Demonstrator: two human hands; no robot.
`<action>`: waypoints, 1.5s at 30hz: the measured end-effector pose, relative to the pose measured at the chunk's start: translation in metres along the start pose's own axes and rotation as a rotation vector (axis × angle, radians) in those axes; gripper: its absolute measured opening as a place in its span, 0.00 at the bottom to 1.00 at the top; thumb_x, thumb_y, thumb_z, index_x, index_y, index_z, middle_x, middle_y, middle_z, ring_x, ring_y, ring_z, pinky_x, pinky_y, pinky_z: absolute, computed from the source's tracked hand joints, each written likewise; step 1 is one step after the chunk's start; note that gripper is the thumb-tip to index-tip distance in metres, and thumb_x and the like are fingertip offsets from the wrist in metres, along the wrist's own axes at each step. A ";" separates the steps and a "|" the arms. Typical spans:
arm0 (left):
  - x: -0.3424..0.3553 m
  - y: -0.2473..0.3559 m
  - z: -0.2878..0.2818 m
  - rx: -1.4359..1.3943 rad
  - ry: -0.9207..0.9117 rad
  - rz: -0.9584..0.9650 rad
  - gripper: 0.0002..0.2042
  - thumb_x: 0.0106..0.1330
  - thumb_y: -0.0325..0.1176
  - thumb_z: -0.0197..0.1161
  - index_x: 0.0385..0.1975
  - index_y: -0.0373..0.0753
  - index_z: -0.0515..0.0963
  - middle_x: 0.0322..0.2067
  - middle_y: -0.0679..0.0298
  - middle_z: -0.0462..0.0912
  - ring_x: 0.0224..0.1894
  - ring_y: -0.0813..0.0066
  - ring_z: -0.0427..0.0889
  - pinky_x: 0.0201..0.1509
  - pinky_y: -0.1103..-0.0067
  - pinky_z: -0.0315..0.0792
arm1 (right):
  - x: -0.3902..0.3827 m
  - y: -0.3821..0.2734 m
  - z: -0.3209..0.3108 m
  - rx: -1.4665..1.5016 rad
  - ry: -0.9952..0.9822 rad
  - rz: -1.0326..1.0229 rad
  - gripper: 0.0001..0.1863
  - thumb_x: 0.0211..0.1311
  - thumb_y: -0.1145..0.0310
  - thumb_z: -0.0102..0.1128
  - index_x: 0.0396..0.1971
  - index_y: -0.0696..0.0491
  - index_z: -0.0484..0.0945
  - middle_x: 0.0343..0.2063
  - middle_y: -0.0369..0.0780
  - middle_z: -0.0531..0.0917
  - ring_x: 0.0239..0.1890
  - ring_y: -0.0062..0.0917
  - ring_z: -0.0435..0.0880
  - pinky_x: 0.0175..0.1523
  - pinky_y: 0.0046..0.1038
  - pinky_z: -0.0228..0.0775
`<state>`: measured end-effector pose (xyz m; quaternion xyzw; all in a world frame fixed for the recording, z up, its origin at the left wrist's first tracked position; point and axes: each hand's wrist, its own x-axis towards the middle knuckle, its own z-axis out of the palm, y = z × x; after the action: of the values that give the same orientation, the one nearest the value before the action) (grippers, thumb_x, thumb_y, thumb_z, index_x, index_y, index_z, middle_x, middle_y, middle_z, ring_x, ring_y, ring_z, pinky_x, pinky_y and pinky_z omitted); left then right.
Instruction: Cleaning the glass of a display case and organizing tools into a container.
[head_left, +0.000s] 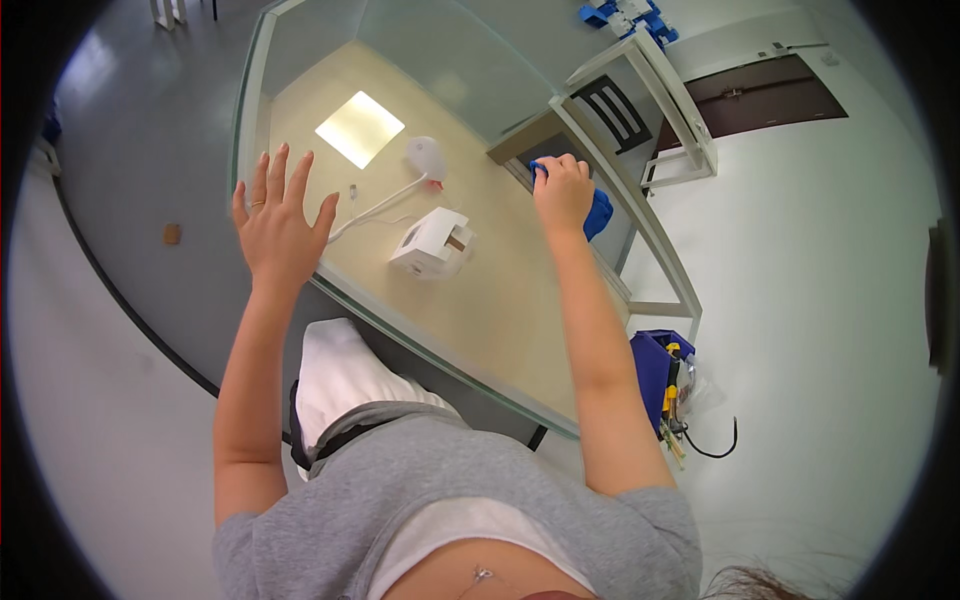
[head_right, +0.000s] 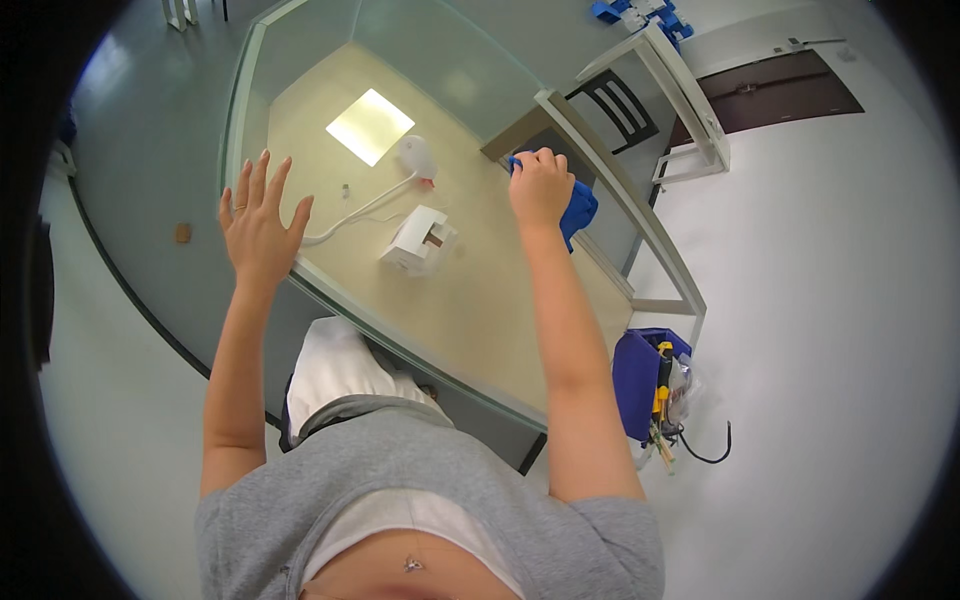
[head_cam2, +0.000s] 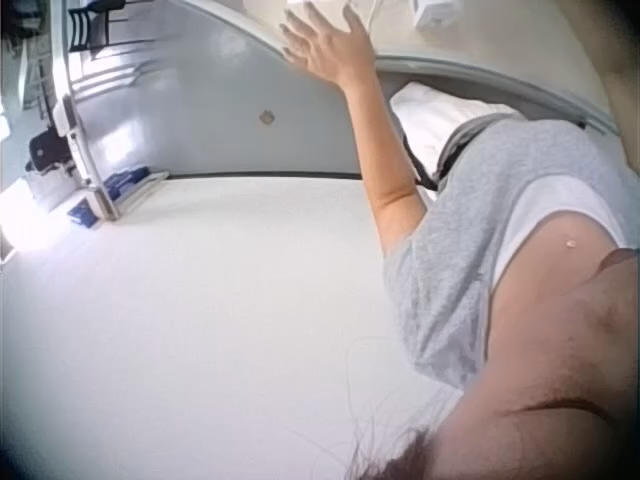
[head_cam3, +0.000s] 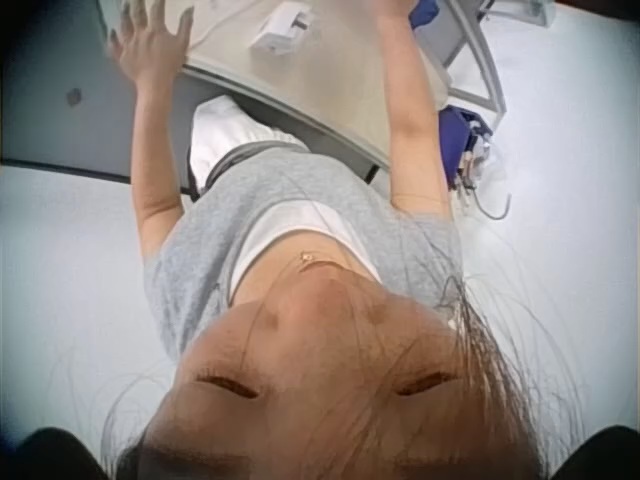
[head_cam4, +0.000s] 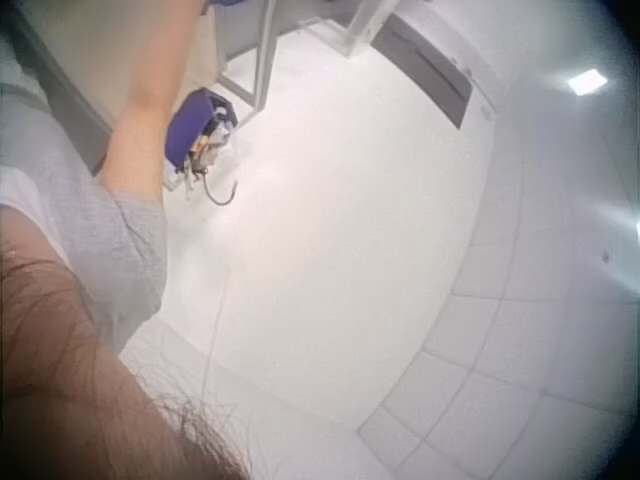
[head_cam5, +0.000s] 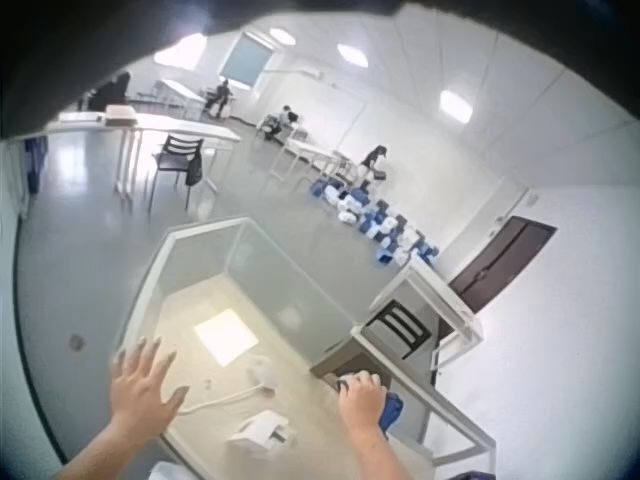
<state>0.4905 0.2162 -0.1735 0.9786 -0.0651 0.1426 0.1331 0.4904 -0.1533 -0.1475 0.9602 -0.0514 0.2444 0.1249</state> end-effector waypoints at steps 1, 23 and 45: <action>-0.002 -0.004 0.001 0.002 0.007 0.000 0.25 0.65 0.53 0.55 0.62 0.57 0.69 0.66 0.70 0.64 0.70 0.71 0.58 0.73 0.64 0.44 | -0.005 -0.004 -0.002 0.007 0.000 0.001 0.06 0.48 0.66 0.68 0.29 0.43 0.82 0.30 0.30 0.77 0.39 0.29 0.75 0.37 0.34 0.67; 0.001 -0.003 0.002 -0.022 0.035 -0.008 0.24 0.64 0.53 0.57 0.60 0.57 0.70 0.66 0.72 0.65 0.70 0.72 0.58 0.73 0.66 0.46 | -0.006 -0.005 -0.007 -0.020 -0.024 -0.016 0.07 0.47 0.66 0.67 0.29 0.44 0.82 0.31 0.31 0.76 0.39 0.29 0.74 0.39 0.35 0.65; 0.000 -0.002 0.004 -0.006 0.020 -0.009 0.24 0.65 0.53 0.55 0.60 0.57 0.70 0.66 0.72 0.64 0.70 0.73 0.58 0.73 0.66 0.45 | -0.006 -0.005 0.001 0.011 -0.010 0.063 0.06 0.47 0.67 0.67 0.28 0.43 0.83 0.31 0.30 0.76 0.39 0.28 0.74 0.40 0.34 0.65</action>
<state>0.4917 0.2171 -0.1774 0.9770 -0.0598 0.1518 0.1375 0.4864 -0.1479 -0.1520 0.9601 -0.0809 0.2436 0.1114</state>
